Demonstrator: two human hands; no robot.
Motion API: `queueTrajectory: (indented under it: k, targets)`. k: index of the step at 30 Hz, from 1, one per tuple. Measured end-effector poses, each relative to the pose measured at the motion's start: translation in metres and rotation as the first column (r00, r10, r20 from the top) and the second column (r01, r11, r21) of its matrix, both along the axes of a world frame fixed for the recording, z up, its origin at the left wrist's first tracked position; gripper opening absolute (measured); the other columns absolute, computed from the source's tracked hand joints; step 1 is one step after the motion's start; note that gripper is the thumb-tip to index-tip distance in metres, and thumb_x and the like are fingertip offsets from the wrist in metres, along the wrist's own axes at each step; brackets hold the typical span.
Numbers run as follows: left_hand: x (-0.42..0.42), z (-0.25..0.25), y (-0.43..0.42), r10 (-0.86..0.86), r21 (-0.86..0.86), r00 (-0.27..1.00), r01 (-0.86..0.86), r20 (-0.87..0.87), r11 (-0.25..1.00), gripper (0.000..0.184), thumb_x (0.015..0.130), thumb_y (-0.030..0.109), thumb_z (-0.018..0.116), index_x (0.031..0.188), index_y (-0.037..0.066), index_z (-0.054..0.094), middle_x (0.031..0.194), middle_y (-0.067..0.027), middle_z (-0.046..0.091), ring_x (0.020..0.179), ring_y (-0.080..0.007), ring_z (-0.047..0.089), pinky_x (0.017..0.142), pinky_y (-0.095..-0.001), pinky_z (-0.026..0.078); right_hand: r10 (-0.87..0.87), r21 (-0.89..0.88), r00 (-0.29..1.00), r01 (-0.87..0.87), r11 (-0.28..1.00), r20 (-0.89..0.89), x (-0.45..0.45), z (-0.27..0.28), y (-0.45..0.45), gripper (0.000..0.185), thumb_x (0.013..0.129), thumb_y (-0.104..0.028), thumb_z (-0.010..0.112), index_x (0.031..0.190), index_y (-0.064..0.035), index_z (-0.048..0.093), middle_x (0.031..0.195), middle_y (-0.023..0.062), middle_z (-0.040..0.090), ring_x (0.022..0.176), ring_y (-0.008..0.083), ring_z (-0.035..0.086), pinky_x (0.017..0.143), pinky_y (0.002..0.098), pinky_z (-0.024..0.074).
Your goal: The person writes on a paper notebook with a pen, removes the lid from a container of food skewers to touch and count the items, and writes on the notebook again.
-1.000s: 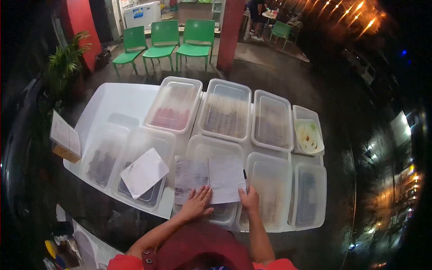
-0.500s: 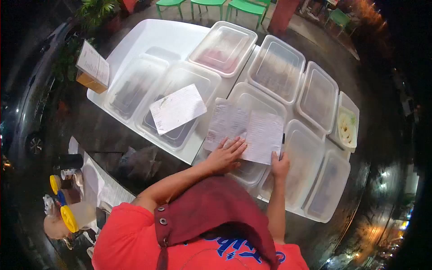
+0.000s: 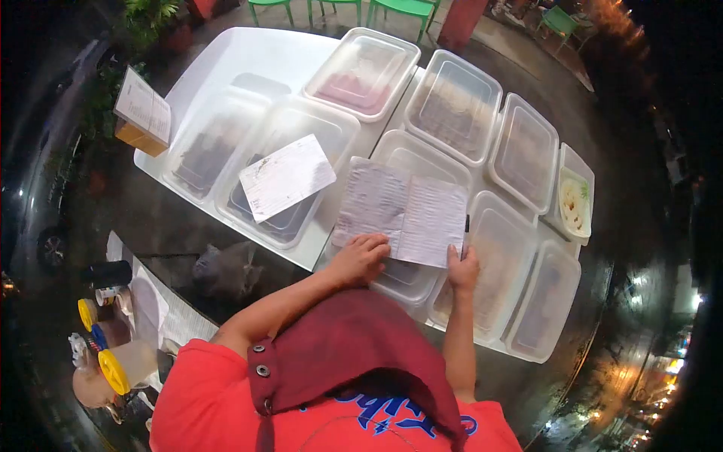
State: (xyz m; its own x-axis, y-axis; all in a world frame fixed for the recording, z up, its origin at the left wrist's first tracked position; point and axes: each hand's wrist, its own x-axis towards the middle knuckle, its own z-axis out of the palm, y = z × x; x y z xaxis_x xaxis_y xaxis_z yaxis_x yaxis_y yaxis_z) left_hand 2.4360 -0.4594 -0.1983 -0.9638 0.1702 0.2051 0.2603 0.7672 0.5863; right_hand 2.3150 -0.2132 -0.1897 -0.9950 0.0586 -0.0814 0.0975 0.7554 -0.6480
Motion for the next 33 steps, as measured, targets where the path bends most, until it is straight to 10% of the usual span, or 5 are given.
queueTrajectory:
  k: [33]
  targets:
    - [-0.001, 0.010, -0.004, -0.008, 0.019, 1.000, 0.009, -0.026, 1.000, 0.038, 0.078, 0.017, 0.067, 0.112, 0.008, 0.052, 0.123, -0.0098, 0.050, 0.120, -0.0290, 0.046, 0.098, -0.0431, 0.035, 0.011, -0.084, 0.991, -0.022, 0.996, -0.130, 0.003, -0.005, -0.002, 0.033, 0.079, -0.028, 0.071, 0.078, 0.0005, 0.054, 0.067, 0.0147, 0.056, 0.060, 0.0237, 0.052, 0.059, 0.0387, 0.0427]
